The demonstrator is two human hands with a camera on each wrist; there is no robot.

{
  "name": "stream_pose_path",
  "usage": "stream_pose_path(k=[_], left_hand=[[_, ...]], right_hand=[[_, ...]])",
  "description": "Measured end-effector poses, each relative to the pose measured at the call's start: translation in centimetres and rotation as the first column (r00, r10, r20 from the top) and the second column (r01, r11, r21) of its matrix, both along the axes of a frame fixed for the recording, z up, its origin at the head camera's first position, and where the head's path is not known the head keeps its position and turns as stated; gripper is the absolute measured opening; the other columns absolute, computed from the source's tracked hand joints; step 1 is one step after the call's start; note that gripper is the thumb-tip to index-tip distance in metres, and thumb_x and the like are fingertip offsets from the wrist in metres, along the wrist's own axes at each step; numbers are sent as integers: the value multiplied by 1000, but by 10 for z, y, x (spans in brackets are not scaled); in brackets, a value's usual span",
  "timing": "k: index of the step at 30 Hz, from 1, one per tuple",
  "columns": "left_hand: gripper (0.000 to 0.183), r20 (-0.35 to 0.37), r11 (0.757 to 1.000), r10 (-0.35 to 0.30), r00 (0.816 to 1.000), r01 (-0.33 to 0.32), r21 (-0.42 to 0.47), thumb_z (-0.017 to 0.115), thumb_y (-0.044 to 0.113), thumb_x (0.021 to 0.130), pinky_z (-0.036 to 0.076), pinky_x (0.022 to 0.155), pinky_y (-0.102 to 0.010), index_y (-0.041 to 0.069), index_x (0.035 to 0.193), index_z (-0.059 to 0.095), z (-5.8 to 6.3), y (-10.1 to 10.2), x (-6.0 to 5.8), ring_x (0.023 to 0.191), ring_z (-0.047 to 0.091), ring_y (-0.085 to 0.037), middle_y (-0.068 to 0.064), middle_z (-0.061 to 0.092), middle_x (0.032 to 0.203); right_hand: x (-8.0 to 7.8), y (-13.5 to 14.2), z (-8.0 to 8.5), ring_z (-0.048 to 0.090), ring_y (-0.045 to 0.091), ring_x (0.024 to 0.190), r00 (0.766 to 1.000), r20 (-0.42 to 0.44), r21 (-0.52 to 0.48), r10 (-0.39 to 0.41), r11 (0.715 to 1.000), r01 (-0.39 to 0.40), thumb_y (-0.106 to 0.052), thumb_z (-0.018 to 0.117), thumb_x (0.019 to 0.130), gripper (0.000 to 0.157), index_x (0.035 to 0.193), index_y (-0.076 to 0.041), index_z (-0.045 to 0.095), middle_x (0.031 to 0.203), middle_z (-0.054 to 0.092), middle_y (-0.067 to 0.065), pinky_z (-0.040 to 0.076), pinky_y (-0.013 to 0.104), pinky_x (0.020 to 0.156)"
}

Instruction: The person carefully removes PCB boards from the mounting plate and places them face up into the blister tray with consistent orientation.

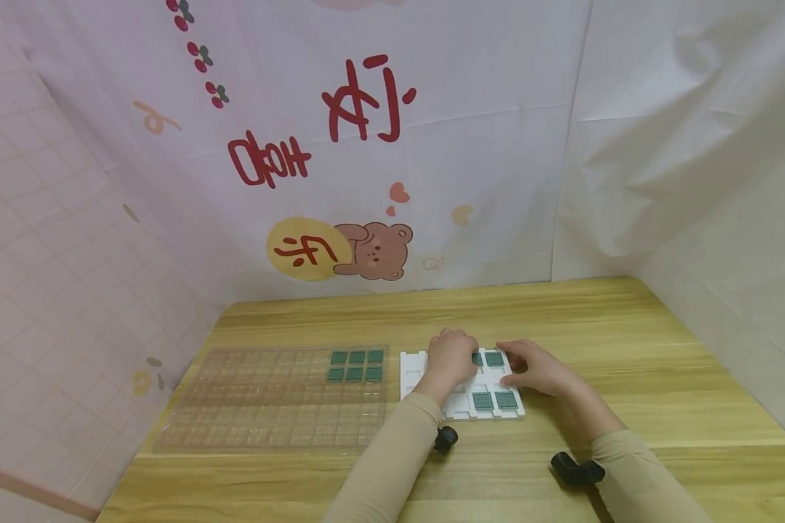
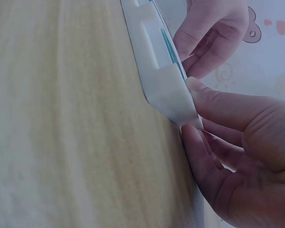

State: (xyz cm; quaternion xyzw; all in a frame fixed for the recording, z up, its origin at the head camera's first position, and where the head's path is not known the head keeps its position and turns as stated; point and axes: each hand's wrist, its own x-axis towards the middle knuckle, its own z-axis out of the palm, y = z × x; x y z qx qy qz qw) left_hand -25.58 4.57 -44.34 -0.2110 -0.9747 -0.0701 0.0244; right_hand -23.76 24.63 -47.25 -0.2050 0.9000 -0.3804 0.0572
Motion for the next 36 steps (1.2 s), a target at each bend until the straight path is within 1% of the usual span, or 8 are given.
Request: stream_pose_path(k=[7,14,17,28,36], left_hand=[[24,20,1000,-4,1000,3,15,77,25,83,44,79,-30,25,107,77,0,-1,-1,92,52,-15,7,67,101],[23,45,999,2,999,-4,41,78,26,82,42,79,-30,25,105,77,1,-1,-2,91,51,-14,8,67,100],[23,56,998,6,998,-9,55,78,25,82,42,80,-30,25,105,77,0,-1,-3,92,51,-14,9,67,100],[23,86,992,9,996,-20,128,80,23,79,40,77,-28,24,102,77,-1,-4,-6,89,51,-13,10,67,95],[26,82,982,-12,997,-4,186,80,25,80,41,82,-29,23,106,76,1,-3,-4,93,52,-13,9,68,100]], right_hand=[[0,0,0,57,29,101,1000,6,-8,3,1000,-3,-13,81,82,70,137,13,47,126,51,28,48,45,88],[0,1,-1,57,27,100,1000,-6,5,5,1000,-5,-14,81,82,70,137,13,48,125,52,27,49,41,87],[0,1,-1,57,28,100,1000,-4,2,7,1000,-7,-14,81,82,70,137,13,48,125,52,27,49,41,87],[-1,1,-1,57,29,101,1000,-10,1,11,1000,-11,-15,81,82,70,137,13,47,126,52,28,48,42,88],[-1,1,-1,57,29,100,1000,4,-8,0,1000,0,-13,81,82,69,137,13,48,126,51,28,48,42,87]])
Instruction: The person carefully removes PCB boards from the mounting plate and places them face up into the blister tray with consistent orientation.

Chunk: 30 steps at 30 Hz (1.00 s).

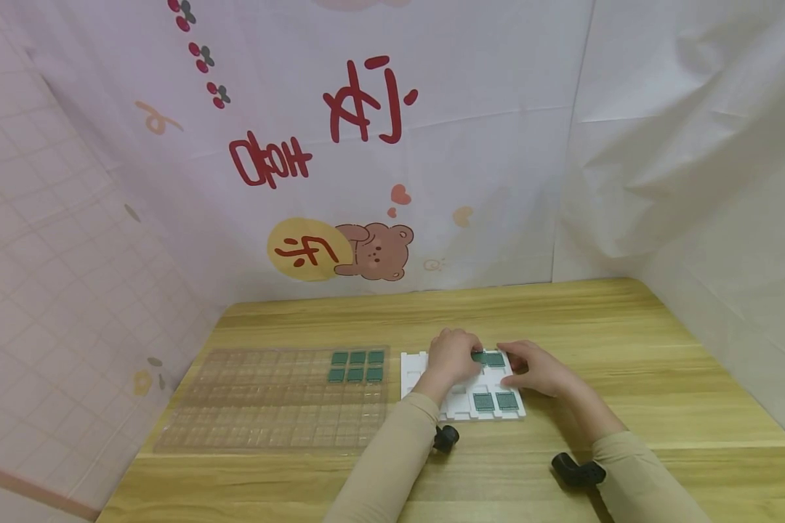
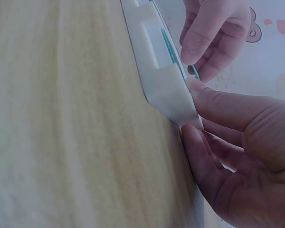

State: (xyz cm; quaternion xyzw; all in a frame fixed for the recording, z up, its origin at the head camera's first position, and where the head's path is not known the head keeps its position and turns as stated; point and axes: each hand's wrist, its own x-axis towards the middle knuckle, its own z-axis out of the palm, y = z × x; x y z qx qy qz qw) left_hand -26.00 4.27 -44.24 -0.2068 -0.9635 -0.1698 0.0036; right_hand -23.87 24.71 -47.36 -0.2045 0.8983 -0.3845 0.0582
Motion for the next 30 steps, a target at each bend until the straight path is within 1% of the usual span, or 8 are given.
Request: stream_pose_path(k=[10,16,21,25,30], left_hand=[[26,-30,1000,-26,999,26,-9,80,27,82,41,81,-29,24,107,76,8,1,6,95,52,-13,8,67,102],[27,-36,999,-43,998,42,-23,80,28,81,41,82,-29,25,108,76,13,2,11,95,52,-13,8,68,103],[27,-43,997,-67,997,66,-27,79,28,82,41,83,-28,25,108,76,19,3,16,97,52,-13,8,68,105],[27,-53,996,-83,995,81,-38,79,30,83,41,85,-29,25,110,76,20,3,19,100,52,-13,8,68,108],[28,-79,994,-102,992,99,-39,79,30,82,42,87,-30,25,110,76,21,-1,23,102,54,-14,7,68,109]], right_hand=[[-1,1,-1,53,25,96,1000,-10,11,3,1000,-3,-15,81,83,69,137,12,48,122,53,24,47,40,85],[0,1,0,55,26,97,1000,-2,-2,4,1000,-4,-14,81,82,70,137,13,47,123,52,25,48,41,85],[0,1,-1,54,28,99,1000,14,-3,-10,1000,10,-14,81,83,69,138,12,48,124,52,25,48,41,87],[-1,1,-2,54,29,101,999,30,-10,-13,1000,14,-13,80,83,70,139,11,47,126,51,26,47,44,88],[-1,1,-1,53,28,100,1000,16,1,-7,1000,7,-14,80,83,70,138,12,47,124,52,24,47,45,88]])
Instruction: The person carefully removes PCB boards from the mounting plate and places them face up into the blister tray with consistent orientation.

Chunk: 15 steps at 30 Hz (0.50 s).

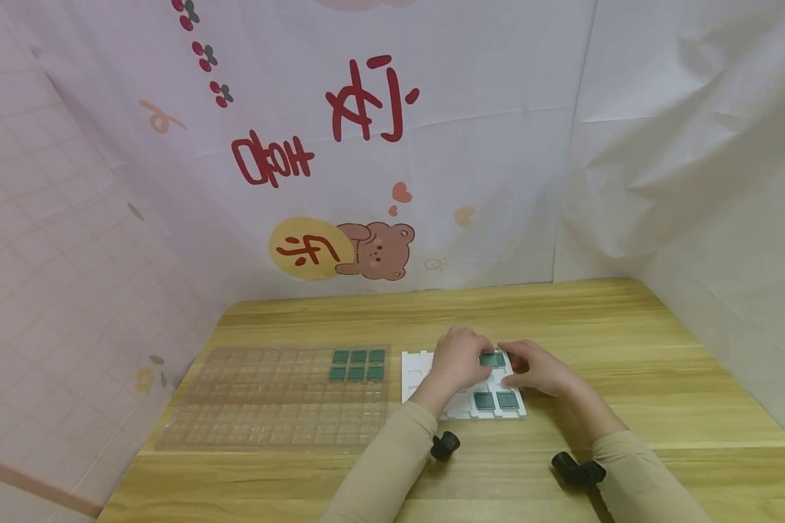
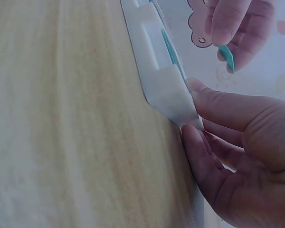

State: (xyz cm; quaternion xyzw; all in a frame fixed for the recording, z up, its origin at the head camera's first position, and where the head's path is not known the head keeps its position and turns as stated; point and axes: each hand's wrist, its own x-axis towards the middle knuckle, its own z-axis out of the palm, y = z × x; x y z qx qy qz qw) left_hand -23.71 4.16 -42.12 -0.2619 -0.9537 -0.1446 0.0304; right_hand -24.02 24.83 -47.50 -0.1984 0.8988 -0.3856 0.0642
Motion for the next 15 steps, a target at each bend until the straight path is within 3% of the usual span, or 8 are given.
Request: stream_pose_path(k=[15], left_hand=[[27,-51,998,-47,998,45,-40,79,29,81,42,86,-28,26,108,76,7,-12,13,99,52,-12,8,67,108]], right_hand=[[0,1,1,54,27,100,1000,-5,1,7,1000,-6,-14,80,83,70,139,11,47,126,51,26,47,42,88]])
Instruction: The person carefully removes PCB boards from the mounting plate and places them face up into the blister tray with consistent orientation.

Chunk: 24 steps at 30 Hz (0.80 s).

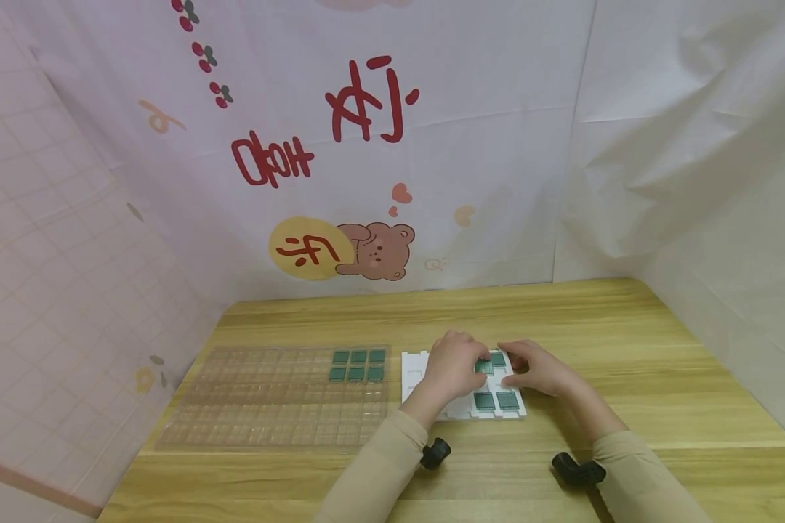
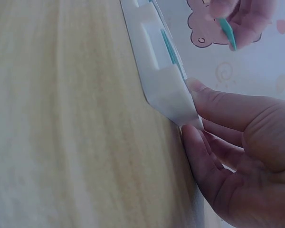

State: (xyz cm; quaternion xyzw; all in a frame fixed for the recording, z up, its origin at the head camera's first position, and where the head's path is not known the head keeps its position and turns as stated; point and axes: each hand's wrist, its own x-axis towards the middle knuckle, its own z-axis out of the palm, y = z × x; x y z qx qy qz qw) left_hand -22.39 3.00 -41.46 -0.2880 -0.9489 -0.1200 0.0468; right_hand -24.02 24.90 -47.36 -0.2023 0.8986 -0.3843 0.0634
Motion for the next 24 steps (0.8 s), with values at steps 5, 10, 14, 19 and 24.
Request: stream_pose_path(k=[5,10,14,19,24], left_hand=[[27,-36,999,-33,999,32,-30,79,28,82,43,85,-28,25,108,76,3,-8,6,97,53,-13,6,67,107],[25,-56,998,-56,997,55,-18,78,25,81,43,84,-28,23,106,77,7,-17,11,95,53,-13,6,68,103],[24,-67,998,-63,996,62,-19,78,24,81,44,85,-29,22,105,77,8,-24,15,95,54,-14,6,68,102],[25,-82,998,-62,995,62,-11,79,22,80,44,88,-30,22,104,77,7,-33,17,96,55,-14,6,68,102],[25,-95,998,-62,994,62,3,80,22,78,45,88,-33,23,103,77,5,-42,19,99,55,-15,6,68,101]], right_hand=[[0,0,0,54,27,100,1000,-7,6,-11,1000,11,-15,81,83,70,139,10,48,126,51,26,47,41,87],[0,0,1,55,28,101,1000,5,4,-15,1000,15,-15,81,83,70,139,10,47,128,51,26,47,44,89],[0,-1,1,55,28,101,1000,-2,9,-5,1000,5,-15,81,83,70,139,11,47,128,50,27,47,44,89],[2,-2,1,55,27,99,1000,-14,3,-2,1000,2,-14,81,82,70,137,11,48,126,51,26,47,43,87],[1,-2,1,54,27,98,1000,-18,3,0,1000,0,-15,82,81,70,137,12,48,124,52,25,46,43,87]])
